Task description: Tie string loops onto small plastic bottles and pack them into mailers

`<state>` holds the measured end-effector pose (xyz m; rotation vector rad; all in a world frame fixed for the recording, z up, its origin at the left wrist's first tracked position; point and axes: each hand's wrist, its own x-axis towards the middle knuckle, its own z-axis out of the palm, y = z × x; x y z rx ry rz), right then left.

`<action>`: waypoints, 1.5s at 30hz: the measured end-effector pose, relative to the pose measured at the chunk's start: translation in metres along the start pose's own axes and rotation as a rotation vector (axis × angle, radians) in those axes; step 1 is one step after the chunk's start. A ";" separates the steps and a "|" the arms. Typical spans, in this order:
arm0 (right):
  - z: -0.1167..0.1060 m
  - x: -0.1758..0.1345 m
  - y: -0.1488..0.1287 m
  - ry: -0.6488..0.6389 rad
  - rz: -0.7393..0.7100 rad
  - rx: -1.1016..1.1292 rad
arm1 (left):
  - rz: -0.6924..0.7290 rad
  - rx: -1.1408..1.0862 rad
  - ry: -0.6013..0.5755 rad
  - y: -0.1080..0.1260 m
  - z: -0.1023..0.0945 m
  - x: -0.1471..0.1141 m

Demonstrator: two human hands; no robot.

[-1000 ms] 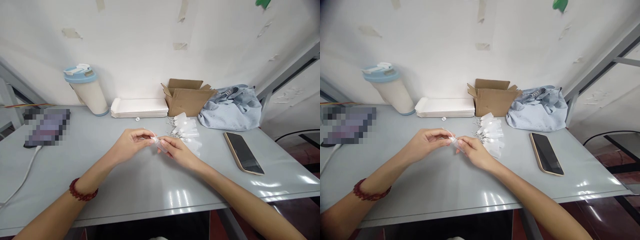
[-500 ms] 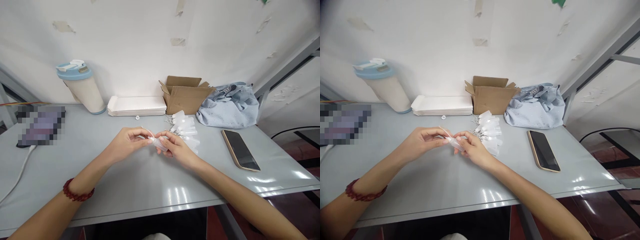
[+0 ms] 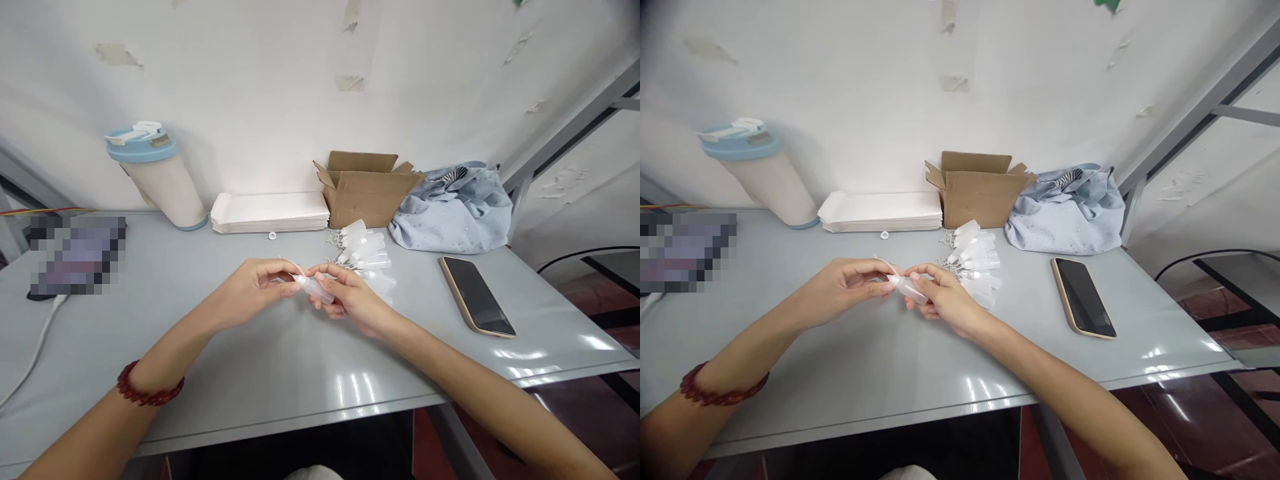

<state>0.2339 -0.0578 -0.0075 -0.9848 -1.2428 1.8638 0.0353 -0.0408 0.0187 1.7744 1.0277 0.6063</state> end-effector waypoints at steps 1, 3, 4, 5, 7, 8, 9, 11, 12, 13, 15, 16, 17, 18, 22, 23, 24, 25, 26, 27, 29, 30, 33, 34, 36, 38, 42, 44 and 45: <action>0.000 0.000 0.000 -0.006 0.001 0.005 | 0.008 -0.008 -0.005 0.000 0.000 0.000; 0.000 0.000 -0.001 -0.011 -0.006 0.010 | 0.005 -0.013 -0.019 0.002 0.000 0.000; 0.000 0.000 -0.001 -0.010 -0.008 0.011 | -0.008 -0.008 -0.027 0.003 0.001 0.000; 0.001 0.000 -0.001 -0.009 -0.008 0.013 | -0.024 0.000 -0.032 0.004 0.001 -0.001; 0.001 -0.001 -0.001 -0.008 0.000 0.015 | -0.048 0.019 -0.038 0.005 0.002 -0.001; 0.001 -0.001 -0.001 -0.013 0.005 0.017 | -0.052 0.025 -0.041 0.006 0.003 -0.001; 0.001 -0.001 -0.001 -0.021 0.009 0.021 | -0.051 0.027 -0.045 0.006 0.003 -0.002; 0.000 -0.001 -0.001 -0.034 0.017 0.032 | -0.040 0.017 -0.056 0.006 0.002 -0.002; 0.000 0.000 -0.001 -0.036 0.021 0.038 | -0.033 0.011 -0.061 0.005 0.002 -0.002; 0.000 0.000 -0.001 -0.039 0.026 0.044 | -0.027 0.008 -0.064 0.004 0.002 -0.002; -0.001 0.000 -0.001 -0.043 0.039 0.054 | -0.015 0.015 -0.070 0.003 0.001 -0.003; -0.001 0.000 -0.001 -0.046 0.048 0.057 | -0.009 0.020 -0.074 0.002 0.001 -0.003; -0.001 0.000 -0.001 -0.050 0.056 0.062 | -0.005 0.024 -0.080 0.002 0.001 -0.003; -0.002 0.000 -0.001 -0.055 0.064 0.067 | -0.001 0.025 -0.086 0.002 0.001 -0.003; -0.002 0.000 -0.002 -0.084 0.073 0.087 | -0.008 0.025 -0.079 0.004 0.002 -0.003; -0.002 -0.001 -0.003 -0.094 0.067 0.077 | -0.016 0.026 -0.064 0.005 0.002 -0.003; -0.001 -0.001 -0.003 -0.095 0.051 0.047 | -0.025 0.029 -0.044 0.006 0.002 -0.003; -0.001 -0.001 -0.003 -0.081 0.025 -0.011 | -0.036 0.034 -0.020 0.006 0.002 -0.003; -0.001 -0.002 -0.004 -0.051 -0.015 -0.097 | -0.044 0.042 0.005 0.006 0.002 -0.003; -0.001 -0.002 -0.004 -0.010 -0.068 -0.200 | -0.049 0.051 0.027 0.006 0.002 -0.002; -0.001 -0.002 -0.002 0.082 -0.189 -0.406 | -0.049 0.068 0.050 0.005 0.001 -0.002; -0.001 -0.002 -0.001 0.119 -0.240 -0.490 | -0.050 0.071 0.051 0.004 0.001 -0.002; -0.003 -0.002 0.002 0.178 -0.328 -0.632 | -0.071 0.056 0.055 0.000 0.000 0.000; -0.004 -0.002 0.003 0.188 -0.341 -0.656 | -0.083 0.054 0.063 -0.001 0.000 0.000; -0.004 -0.002 0.005 0.198 -0.366 -0.677 | -0.094 0.060 0.078 -0.004 0.000 0.001; -0.004 -0.002 0.006 0.203 -0.383 -0.682 | -0.090 0.064 0.079 -0.005 0.000 0.001; -0.003 -0.002 0.007 0.195 -0.406 -0.678 | -0.089 0.048 0.062 -0.004 0.003 0.000; -0.003 -0.003 0.006 0.188 -0.409 -0.678 | -0.092 0.077 0.076 -0.002 0.004 -0.001; -0.003 -0.004 0.006 0.185 -0.403 -0.676 | -0.090 0.100 0.088 -0.001 0.004 -0.001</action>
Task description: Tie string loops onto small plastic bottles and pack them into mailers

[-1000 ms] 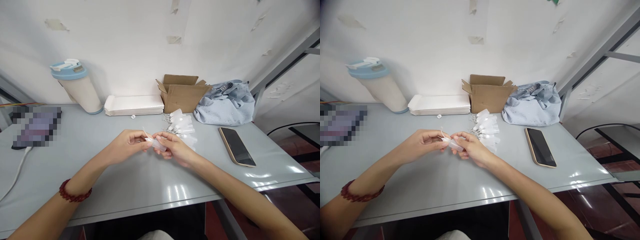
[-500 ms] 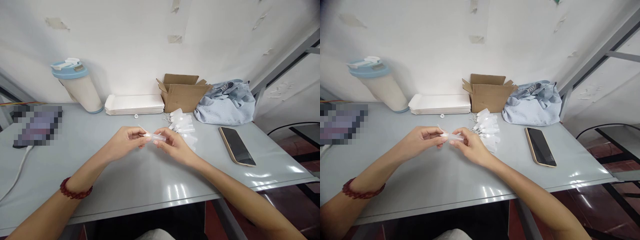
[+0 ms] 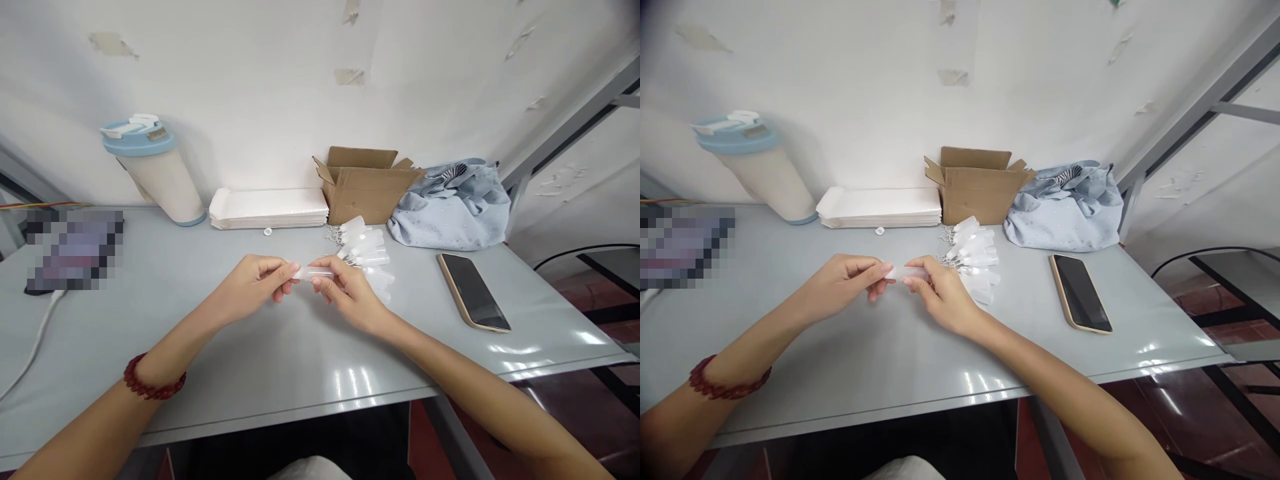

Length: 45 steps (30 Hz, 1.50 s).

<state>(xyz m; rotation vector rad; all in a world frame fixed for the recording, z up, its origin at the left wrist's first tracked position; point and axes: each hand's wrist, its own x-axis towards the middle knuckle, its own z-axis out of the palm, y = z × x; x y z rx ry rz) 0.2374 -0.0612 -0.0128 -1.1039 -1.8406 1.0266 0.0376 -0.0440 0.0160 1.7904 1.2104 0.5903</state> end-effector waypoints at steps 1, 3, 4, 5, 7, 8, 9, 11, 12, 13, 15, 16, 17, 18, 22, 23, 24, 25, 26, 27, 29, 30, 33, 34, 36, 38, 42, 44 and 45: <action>-0.001 0.000 -0.001 -0.006 0.009 0.005 | 0.006 0.022 0.014 0.001 0.001 -0.001; -0.003 0.001 -0.002 -0.023 0.036 0.031 | 0.020 0.051 0.039 0.003 0.002 -0.002; -0.004 0.002 -0.002 -0.035 0.054 0.055 | 0.030 0.054 0.048 0.004 0.003 -0.003; -0.005 0.002 -0.002 -0.048 0.074 0.086 | 0.042 0.056 0.056 0.005 0.004 -0.004; -0.006 0.004 -0.001 -0.078 0.126 0.156 | 0.072 0.072 0.078 0.006 0.006 -0.004; -0.006 0.005 0.000 -0.091 0.154 0.191 | 0.096 0.090 0.093 0.006 0.007 -0.004; -0.006 0.006 0.000 -0.105 0.182 0.226 | 0.127 0.113 0.110 0.006 0.008 -0.004; -0.006 0.007 0.001 -0.133 0.241 0.313 | 0.202 0.169 0.142 0.005 0.010 -0.003; -0.006 0.008 0.002 -0.151 0.273 0.365 | 0.238 0.199 0.158 0.004 0.011 -0.003; -0.006 0.009 0.002 -0.170 0.309 0.417 | 0.267 0.227 0.170 0.003 0.012 -0.003; -0.007 0.010 0.001 -0.205 0.383 0.493 | 0.294 0.266 0.182 0.001 0.014 -0.002; -0.007 0.010 0.001 -0.217 0.407 0.507 | 0.293 0.273 0.184 0.001 0.015 -0.002; -0.007 0.009 0.000 -0.219 0.414 0.502 | 0.286 0.271 0.181 0.001 0.015 -0.002; -0.006 0.009 -0.001 -0.210 0.398 0.474 | 0.275 0.265 0.180 0.001 0.016 -0.002; -0.002 0.005 0.000 -0.049 0.114 0.105 | 0.186 0.209 0.187 0.003 0.014 -0.002; -0.001 0.004 0.001 -0.004 0.009 -0.030 | 0.156 0.184 0.176 0.004 0.013 -0.002; 0.000 0.002 0.002 0.026 -0.091 -0.159 | 0.127 0.155 0.160 0.004 0.012 -0.003; 0.001 0.001 0.004 0.042 -0.174 -0.272 | 0.102 0.125 0.137 0.004 0.012 -0.003; 0.002 0.000 0.006 0.043 -0.231 -0.359 | 0.084 0.098 0.116 0.004 0.012 -0.003; 0.002 -0.001 0.007 0.036 -0.264 -0.420 | 0.072 0.077 0.097 0.004 0.012 -0.003; 0.003 -0.003 0.008 0.024 -0.275 -0.461 | 0.063 0.051 0.076 0.004 0.012 -0.003; 0.003 -0.003 0.008 0.019 -0.269 -0.442 | 0.064 0.044 0.074 0.004 0.013 -0.003; 0.002 -0.002 0.004 -0.006 -0.201 -0.293 | 0.086 0.054 0.096 0.001 0.016 -0.001; 0.002 -0.001 0.002 -0.020 -0.152 -0.221 | 0.103 0.064 0.109 0.000 0.017 -0.001; 0.000 0.001 0.000 -0.054 -0.003 -0.021 | 0.149 0.085 0.126 -0.002 0.018 -0.001; -0.002 0.002 -0.001 -0.132 0.195 0.259 | 0.203 0.108 0.131 -0.003 0.019 -0.001; -0.005 0.005 0.003 -0.302 0.482 0.695 | 0.300 0.208 0.143 -0.003 0.021 -0.001; -0.006 0.006 0.004 -0.312 0.503 0.742 | 0.303 0.231 0.149 -0.003 0.021 -0.002; -0.006 0.006 0.004 -0.304 0.490 0.729 | 0.287 0.219 0.150 -0.003 0.021 -0.002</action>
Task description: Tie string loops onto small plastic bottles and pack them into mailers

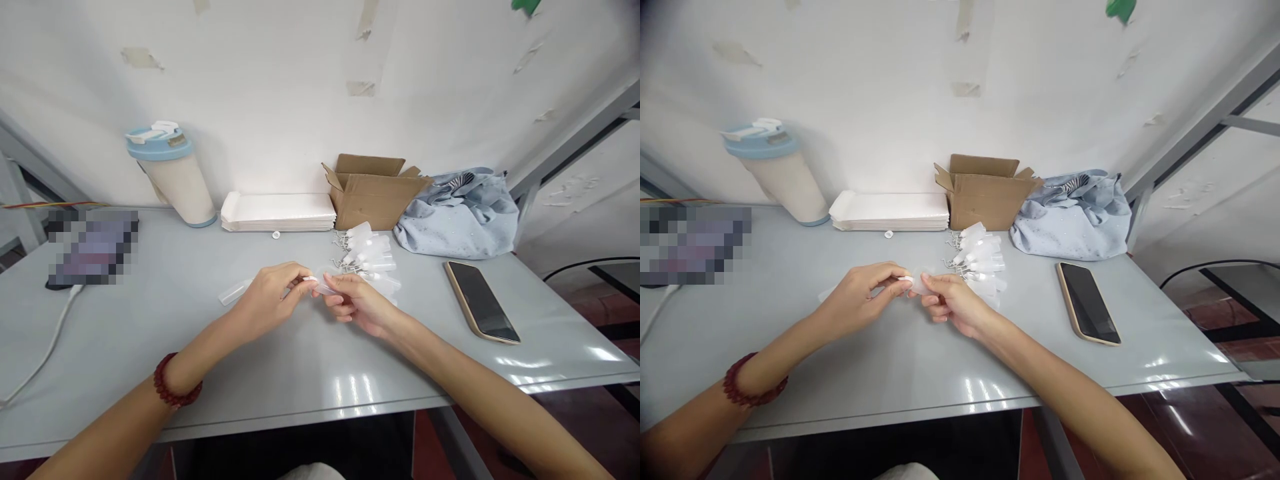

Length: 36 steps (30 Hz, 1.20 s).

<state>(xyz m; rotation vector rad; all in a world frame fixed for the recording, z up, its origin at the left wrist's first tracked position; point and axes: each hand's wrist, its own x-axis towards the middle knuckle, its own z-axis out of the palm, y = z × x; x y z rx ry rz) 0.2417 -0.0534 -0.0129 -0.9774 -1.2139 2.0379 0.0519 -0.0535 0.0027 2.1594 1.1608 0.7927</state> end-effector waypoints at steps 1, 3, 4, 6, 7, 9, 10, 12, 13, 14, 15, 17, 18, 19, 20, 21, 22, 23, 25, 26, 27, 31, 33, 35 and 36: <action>0.001 0.000 0.000 0.018 -0.027 -0.034 | -0.024 -0.021 0.000 0.000 0.000 0.000; 0.003 -0.001 -0.001 0.094 -0.131 -0.176 | -0.065 -0.073 0.003 0.000 0.000 0.000; 0.004 -0.002 -0.001 0.142 -0.199 -0.281 | -0.078 -0.090 0.005 0.001 -0.001 0.000; 0.008 -0.003 -0.001 0.220 -0.329 -0.511 | -0.101 -0.109 0.014 0.001 -0.002 0.001; 0.009 -0.004 -0.001 0.244 -0.385 -0.612 | -0.119 -0.118 0.019 0.002 -0.003 0.001; 0.011 -0.005 0.001 0.284 -0.482 -0.759 | -0.159 -0.151 0.022 0.002 -0.005 0.002; 0.012 -0.006 0.002 0.307 -0.532 -0.809 | -0.176 -0.179 0.018 0.003 -0.006 0.002; 0.012 -0.005 0.004 0.357 -0.628 -0.891 | -0.207 -0.238 0.002 0.003 -0.008 0.003; 0.012 -0.005 0.005 0.380 -0.665 -0.919 | -0.226 -0.263 -0.007 0.004 -0.009 0.003; 0.011 -0.005 0.006 0.398 -0.691 -0.938 | -0.247 -0.286 -0.019 0.004 -0.010 0.003; 0.011 -0.005 0.007 0.415 -0.709 -0.948 | -0.266 -0.305 -0.035 0.004 -0.010 0.004; 0.010 -0.004 0.007 0.439 -0.727 -0.958 | -0.287 -0.332 -0.069 0.004 -0.011 0.004; 0.010 -0.004 0.008 0.442 -0.731 -0.962 | -0.288 -0.338 -0.084 0.004 -0.011 0.004; 0.010 -0.004 0.008 0.436 -0.733 -0.965 | -0.285 -0.337 -0.097 0.004 -0.011 0.004; 0.010 -0.004 0.007 0.425 -0.731 -0.966 | -0.283 -0.330 -0.103 0.004 -0.011 0.004; 0.010 -0.004 0.007 0.412 -0.727 -0.962 | -0.281 -0.320 -0.107 0.004 -0.011 0.004; 0.010 -0.005 0.007 0.398 -0.718 -0.952 | -0.282 -0.311 -0.110 0.005 -0.011 0.003; 0.011 -0.005 0.006 0.383 -0.702 -0.934 | -0.280 -0.303 -0.112 0.005 -0.010 0.002; 0.011 -0.006 0.004 0.353 -0.649 -0.880 | -0.260 -0.285 -0.105 0.006 -0.009 0.001; 0.011 -0.007 0.003 0.339 -0.611 -0.841 | -0.234 -0.273 -0.100 0.006 -0.009 0.000; 0.011 -0.007 0.002 0.325 -0.570 -0.796 | -0.200 -0.252 -0.096 0.006 -0.009 -0.001; 0.008 -0.005 0.000 0.273 -0.398 -0.572 | -0.046 -0.117 -0.090 0.003 -0.008 -0.002; 0.007 -0.003 -0.001 0.243 -0.326 -0.463 | 0.003 -0.061 -0.086 0.000 -0.008 -0.001; 0.007 -0.003 -0.002 0.207 -0.252 -0.359 | 0.035 -0.028 -0.086 -0.002 -0.008 -0.001; 0.007 -0.003 -0.002 0.188 -0.215 -0.311 | 0.046 -0.016 -0.087 -0.002 -0.008 -0.001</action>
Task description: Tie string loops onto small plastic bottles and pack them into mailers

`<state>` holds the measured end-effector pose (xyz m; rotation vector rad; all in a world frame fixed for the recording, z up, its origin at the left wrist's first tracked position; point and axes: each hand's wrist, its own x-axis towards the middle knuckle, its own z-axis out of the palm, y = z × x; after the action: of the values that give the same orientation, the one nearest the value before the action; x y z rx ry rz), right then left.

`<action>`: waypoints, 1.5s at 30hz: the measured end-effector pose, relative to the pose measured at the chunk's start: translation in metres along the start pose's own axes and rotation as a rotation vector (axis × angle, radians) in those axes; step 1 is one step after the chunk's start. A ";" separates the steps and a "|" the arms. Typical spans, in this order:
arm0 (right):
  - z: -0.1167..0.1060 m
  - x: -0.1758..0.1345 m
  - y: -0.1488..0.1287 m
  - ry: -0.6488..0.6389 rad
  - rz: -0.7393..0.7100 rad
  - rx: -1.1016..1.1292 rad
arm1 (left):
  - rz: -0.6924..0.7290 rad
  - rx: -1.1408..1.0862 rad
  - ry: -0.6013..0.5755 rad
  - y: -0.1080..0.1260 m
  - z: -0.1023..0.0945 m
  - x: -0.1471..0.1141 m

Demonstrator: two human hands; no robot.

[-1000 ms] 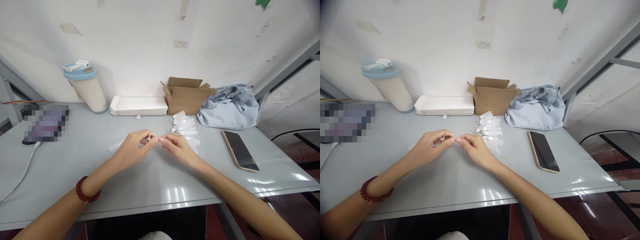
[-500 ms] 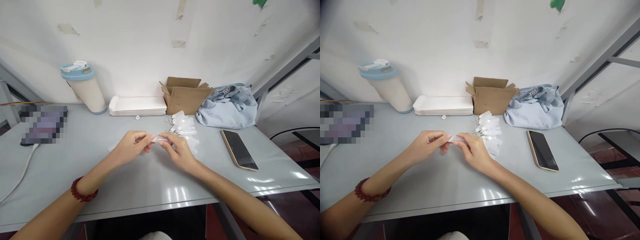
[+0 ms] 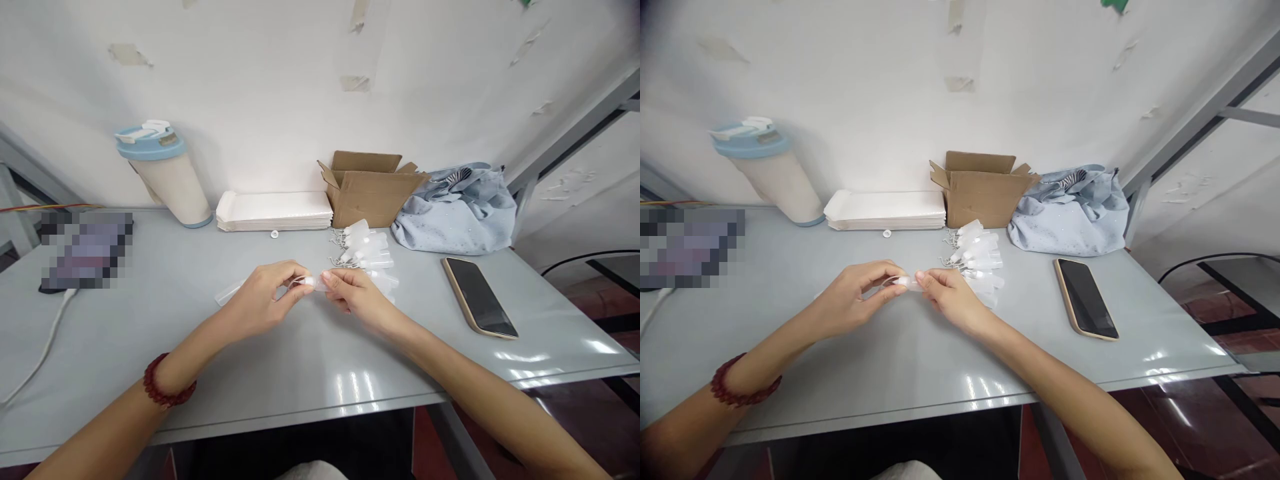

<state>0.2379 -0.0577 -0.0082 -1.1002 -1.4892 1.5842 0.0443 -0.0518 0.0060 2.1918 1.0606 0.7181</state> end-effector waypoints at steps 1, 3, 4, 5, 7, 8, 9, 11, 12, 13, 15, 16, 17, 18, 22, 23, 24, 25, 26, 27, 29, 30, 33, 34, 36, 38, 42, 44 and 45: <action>0.000 0.000 0.000 -0.020 0.035 0.042 | 0.010 0.009 -0.001 0.000 0.000 0.000; -0.001 -0.001 -0.001 -0.055 0.089 0.106 | 0.022 0.015 -0.001 -0.001 0.000 0.000; -0.002 -0.001 -0.002 -0.069 0.108 0.127 | 0.024 0.013 -0.003 0.000 0.001 0.000; -0.002 -0.001 -0.002 -0.081 0.124 0.140 | 0.023 0.010 -0.004 0.000 0.001 0.000; -0.002 -0.002 -0.003 -0.093 0.146 0.147 | 0.023 0.007 -0.001 0.001 0.001 0.001; -0.002 -0.002 -0.003 -0.087 0.145 0.132 | 0.025 0.008 0.008 0.001 0.001 0.001; -0.002 -0.001 -0.004 -0.070 0.127 0.099 | 0.022 0.010 0.017 0.000 0.000 0.002; -0.004 -0.001 -0.006 0.027 0.028 -0.044 | -0.012 0.022 0.039 -0.004 -0.005 0.005; -0.007 -0.001 -0.008 0.102 -0.048 -0.150 | -0.045 0.038 0.049 -0.008 -0.009 0.008; -0.010 0.000 -0.009 0.186 -0.133 -0.272 | -0.084 0.061 0.062 -0.014 -0.014 0.010; -0.020 0.002 -0.014 0.337 -0.282 -0.516 | -0.156 0.141 0.098 -0.030 -0.025 0.017; -0.027 0.003 -0.016 0.372 -0.329 -0.615 | -0.185 0.179 0.132 -0.039 -0.030 0.021; -0.033 0.004 -0.017 0.396 -0.346 -0.708 | -0.197 0.202 0.126 -0.049 -0.035 0.025; -0.040 0.005 -0.019 0.411 -0.351 -0.806 | -0.175 0.222 0.100 -0.058 -0.039 0.029; -0.059 0.006 -0.023 0.394 -0.304 -1.047 | -0.177 0.253 -0.002 -0.082 -0.044 0.040; -0.062 0.005 -0.023 0.378 -0.286 -1.084 | -0.192 0.253 -0.025 -0.085 -0.043 0.041; -0.065 0.004 -0.024 0.359 -0.267 -1.120 | -0.197 0.258 -0.048 -0.086 -0.041 0.042; -0.066 0.003 -0.024 0.338 -0.245 -1.156 | -0.192 0.267 -0.068 -0.087 -0.039 0.042; -0.068 0.001 -0.025 0.316 -0.221 -1.188 | -0.182 0.278 -0.084 -0.088 -0.038 0.042; -0.069 0.000 -0.025 0.298 -0.200 -1.213 | -0.169 0.289 -0.094 -0.089 -0.036 0.042; -0.071 -0.001 -0.025 0.266 -0.178 -1.238 | -0.149 0.310 -0.088 -0.092 -0.034 0.042; -0.072 -0.001 -0.025 0.257 -0.180 -1.238 | -0.145 0.317 -0.074 -0.094 -0.033 0.042; -0.074 0.000 -0.021 0.241 -0.226 -1.248 | -0.134 0.334 -0.039 -0.100 -0.034 0.042; -0.074 0.001 -0.020 0.239 -0.241 -1.257 | -0.123 0.343 -0.032 -0.100 -0.034 0.041; -0.073 0.001 -0.017 0.239 -0.261 -1.281 | -0.103 0.379 -0.020 -0.100 -0.036 0.040; -0.072 0.001 -0.016 0.235 -0.271 -1.302 | -0.111 0.428 -0.013 -0.098 -0.038 0.038; -0.070 0.001 -0.015 0.255 -0.297 -1.330 | -0.161 0.502 0.008 -0.096 -0.044 0.030; -0.070 0.002 -0.015 0.289 -0.332 -1.333 | -0.172 0.515 0.017 -0.096 -0.047 0.026; -0.069 0.002 -0.014 0.310 -0.359 -1.332 | -0.180 0.516 0.021 -0.096 -0.048 0.024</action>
<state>0.2990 -0.0261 0.0067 -1.4805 -2.3392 -0.0119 -0.0230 0.0292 -0.0243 2.4634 1.5690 0.4158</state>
